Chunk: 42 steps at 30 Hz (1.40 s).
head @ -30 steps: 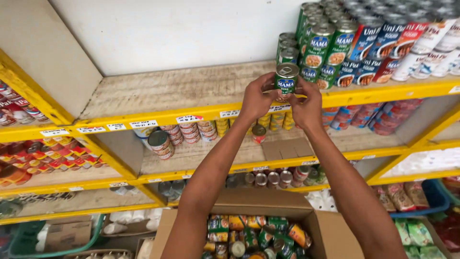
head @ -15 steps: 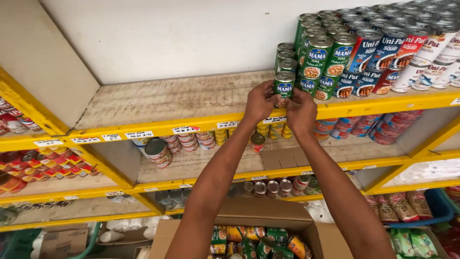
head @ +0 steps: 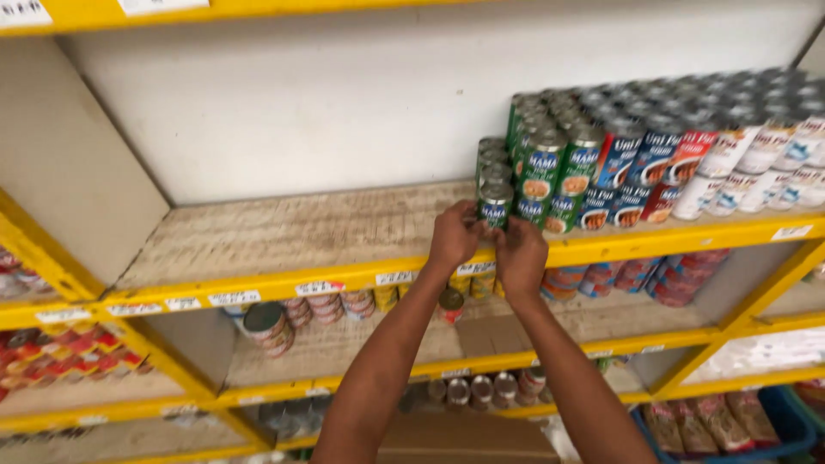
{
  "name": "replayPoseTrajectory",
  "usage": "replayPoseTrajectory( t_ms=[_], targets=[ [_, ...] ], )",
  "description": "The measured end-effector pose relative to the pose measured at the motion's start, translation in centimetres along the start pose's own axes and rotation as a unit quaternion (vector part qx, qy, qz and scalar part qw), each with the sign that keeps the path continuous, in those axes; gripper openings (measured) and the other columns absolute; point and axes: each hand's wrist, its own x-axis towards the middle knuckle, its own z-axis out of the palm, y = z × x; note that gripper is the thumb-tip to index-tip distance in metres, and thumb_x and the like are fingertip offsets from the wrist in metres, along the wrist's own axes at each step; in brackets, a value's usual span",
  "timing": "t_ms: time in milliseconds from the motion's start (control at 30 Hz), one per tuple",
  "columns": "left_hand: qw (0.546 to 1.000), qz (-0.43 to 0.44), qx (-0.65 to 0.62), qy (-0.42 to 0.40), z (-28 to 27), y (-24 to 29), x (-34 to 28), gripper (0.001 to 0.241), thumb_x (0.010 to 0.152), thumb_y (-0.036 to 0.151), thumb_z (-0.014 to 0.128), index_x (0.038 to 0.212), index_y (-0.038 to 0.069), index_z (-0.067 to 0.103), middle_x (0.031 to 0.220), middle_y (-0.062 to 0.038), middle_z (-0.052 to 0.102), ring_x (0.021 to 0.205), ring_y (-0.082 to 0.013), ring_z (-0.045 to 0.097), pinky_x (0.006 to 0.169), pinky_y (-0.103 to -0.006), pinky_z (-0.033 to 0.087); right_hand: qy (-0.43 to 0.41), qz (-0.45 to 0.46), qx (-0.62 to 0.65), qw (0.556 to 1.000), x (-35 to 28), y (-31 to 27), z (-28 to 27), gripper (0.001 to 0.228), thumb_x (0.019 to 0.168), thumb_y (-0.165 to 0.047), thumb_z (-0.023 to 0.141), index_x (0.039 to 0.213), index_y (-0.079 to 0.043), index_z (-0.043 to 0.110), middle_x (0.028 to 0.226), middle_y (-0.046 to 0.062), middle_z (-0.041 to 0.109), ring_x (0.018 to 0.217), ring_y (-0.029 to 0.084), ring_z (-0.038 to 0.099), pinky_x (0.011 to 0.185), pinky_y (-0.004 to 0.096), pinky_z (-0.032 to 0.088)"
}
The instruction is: Stocking canned goods from a cardboard box onto grocery store shelves.
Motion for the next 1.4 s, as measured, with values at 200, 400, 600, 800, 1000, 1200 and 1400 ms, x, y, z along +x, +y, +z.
replayPoseTrajectory(
  t_ms=[200, 400, 600, 800, 1000, 1200, 1400],
  targets=[
    [0.999, 0.003, 0.037, 0.011, 0.0, 0.7, 0.1, 0.033, 0.083, 0.002, 0.075, 0.115, -0.003, 0.068, 0.104, -0.02, 0.077, 0.092, -0.0273, 0.079, 0.08, -0.0357, 0.063, 0.005, 0.023, 0.008, 1.0, 0.2, -0.5, -0.1, 0.027, 0.085, -0.007, 0.08, 0.109, 0.003, 0.073, 0.101, 0.021, 0.073, 0.091, 0.034, 0.075, 0.079, 0.041, 0.058],
    [0.999, -0.015, 0.05, 0.011, 0.1, 1.5, 0.4, 0.032, 0.08, 0.006, 0.08, 0.108, -0.003, 0.067, 0.101, -0.019, 0.077, 0.085, -0.0265, 0.079, 0.075, -0.036, 0.063, 0.003, 0.011, 0.001, 1.0, 0.3, -1.3, -0.6, 0.024, 0.087, -0.003, 0.076, 0.109, 0.005, 0.072, 0.101, 0.023, 0.071, 0.088, 0.037, 0.072, 0.076, 0.042, 0.058],
    [0.999, -0.022, 0.028, 0.008, 0.4, 0.9, 0.6, 0.03, 0.08, 0.005, 0.08, 0.105, -0.003, 0.067, 0.099, -0.018, 0.077, 0.085, -0.0242, 0.079, 0.075, -0.0352, 0.063, 0.017, -0.047, -0.038, 0.998, 0.2, -1.1, -1.1, 0.022, 0.087, -0.003, 0.077, 0.107, 0.003, 0.073, 0.101, 0.021, 0.07, 0.093, 0.04, 0.068, 0.082, 0.046, 0.054],
    [1.0, -0.018, 0.008, 0.002, 0.9, -0.3, 0.6, 0.028, 0.082, 0.005, 0.078, 0.105, -0.003, 0.066, 0.096, -0.017, 0.078, 0.085, -0.0239, 0.079, 0.075, -0.0348, 0.063, 0.016, -0.043, -0.041, 0.998, -0.3, -0.9, -1.1, 0.02, 0.088, -0.006, 0.077, 0.106, 0.002, 0.072, 0.103, 0.021, 0.07, 0.095, 0.04, 0.068, 0.084, 0.046, 0.054],
    [0.975, 0.109, 0.187, 0.057, 0.0, 3.6, -3.1, 0.059, 0.088, 0.033, 0.078, 0.13, -0.002, 0.056, 0.112, -0.029, 0.067, 0.098, -0.0478, 0.065, 0.081, -0.0512, 0.054, -0.012, -0.131, 0.009, 0.991, -2.6, 1.6, -1.4, 0.01, 0.099, -0.001, 0.069, 0.108, 0.003, 0.066, 0.12, 0.024, 0.067, 0.113, 0.042, 0.063, 0.097, 0.049, 0.051],
    [0.943, 0.195, 0.258, 0.077, 0.6, -0.1, -9.8, 0.036, 0.099, 0.023, 0.066, 0.131, 0.008, 0.059, 0.14, -0.016, 0.057, 0.13, -0.0392, 0.057, 0.11, -0.0497, 0.05, -0.099, -0.188, -0.054, 0.976, -8.6, -0.8, -5.6, 0.032, 0.09, -0.002, 0.077, 0.122, 0.0, 0.071, 0.145, 0.028, 0.057, 0.136, 0.047, 0.051, 0.115, 0.054, 0.04],
    [0.905, 0.265, 0.332, 0.02, -1.6, -2.9, -19.3, 0.032, 0.099, 0.019, 0.069, 0.129, 0.013, 0.06, 0.148, -0.012, 0.046, 0.141, -0.0368, 0.045, 0.12, -0.0559, 0.037, -0.266, 0.031, -0.014, 0.963, -22.1, 3.1, -7.7, 0.028, 0.093, -0.005, 0.077, 0.119, -0.001, 0.07, 0.144, 0.023, 0.06, 0.133, 0.042, 0.056, 0.112, 0.047, 0.046]
  ],
)
